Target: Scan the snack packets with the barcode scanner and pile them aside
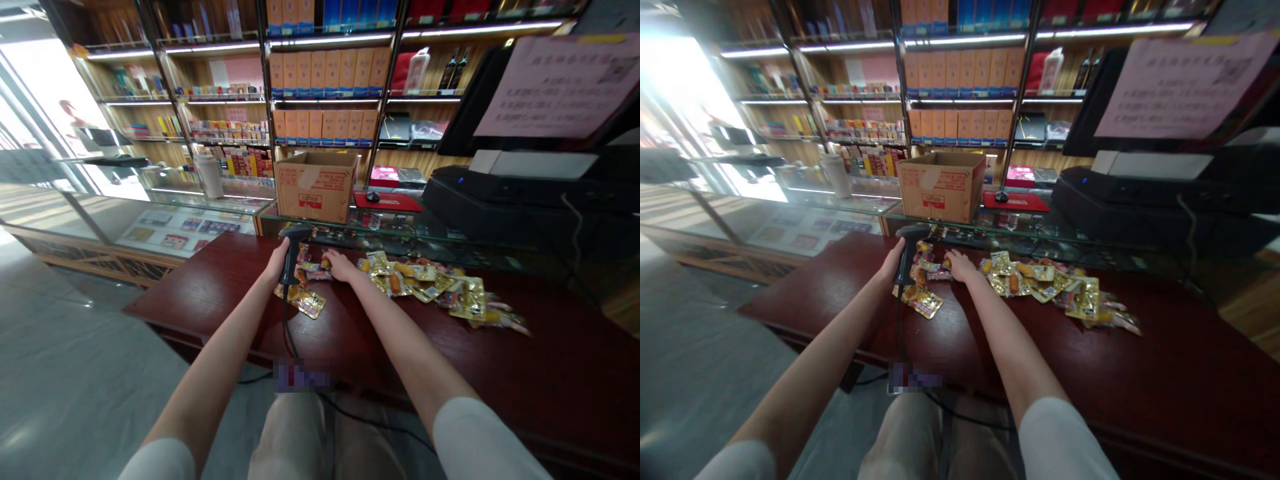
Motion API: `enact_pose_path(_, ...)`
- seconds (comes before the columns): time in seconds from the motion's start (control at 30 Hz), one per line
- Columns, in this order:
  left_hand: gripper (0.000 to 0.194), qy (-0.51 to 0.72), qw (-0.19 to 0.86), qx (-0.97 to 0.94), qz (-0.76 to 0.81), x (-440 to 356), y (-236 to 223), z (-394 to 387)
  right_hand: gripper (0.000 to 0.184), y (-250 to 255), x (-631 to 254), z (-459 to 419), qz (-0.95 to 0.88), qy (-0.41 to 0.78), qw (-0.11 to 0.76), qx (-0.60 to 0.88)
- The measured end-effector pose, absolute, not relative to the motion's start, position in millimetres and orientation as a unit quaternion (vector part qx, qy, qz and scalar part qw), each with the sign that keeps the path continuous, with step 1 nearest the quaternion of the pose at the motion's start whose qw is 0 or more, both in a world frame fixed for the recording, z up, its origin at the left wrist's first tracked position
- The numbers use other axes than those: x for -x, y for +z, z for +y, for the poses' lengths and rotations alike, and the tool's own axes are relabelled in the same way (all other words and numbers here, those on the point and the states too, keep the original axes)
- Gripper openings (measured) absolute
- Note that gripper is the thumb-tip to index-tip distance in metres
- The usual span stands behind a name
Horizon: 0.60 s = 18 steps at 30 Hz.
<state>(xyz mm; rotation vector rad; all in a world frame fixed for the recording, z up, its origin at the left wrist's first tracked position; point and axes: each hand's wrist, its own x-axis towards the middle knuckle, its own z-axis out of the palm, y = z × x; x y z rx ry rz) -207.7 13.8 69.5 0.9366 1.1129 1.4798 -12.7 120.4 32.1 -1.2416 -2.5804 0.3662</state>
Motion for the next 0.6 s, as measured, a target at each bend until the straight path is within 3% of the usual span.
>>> enact_pose_path(0.1, 0.058, 0.616, 0.504, -0.419, 0.438, 194.5, 69.1, 16.5, 0.047, 36.2, -7.8, 118.3, -0.907, 0.102, 0.103, 0.396)
enact_pose_path(0.37, 0.052, 0.593, 0.577, -0.387, 0.408, 162.0, 54.8, 12.6, 0.023, 36.6, -53.1, 81.3, -0.900, 0.149, 0.120, 0.391)
enact_pose_path(0.47, 0.052, 0.593, 0.572, -0.387, 0.414, 156.9, 56.8, 4.4, 0.015, 24.7, -65.1, 74.0, -0.870, 0.190, 0.220, 0.398)
enact_pose_path(0.6, 0.056, 0.572, 0.587, -0.409, 0.402, 156.9, 59.5, -3.5, 0.025, 5.1, -79.6, 85.3, -0.727, 0.361, 0.423, 0.403)
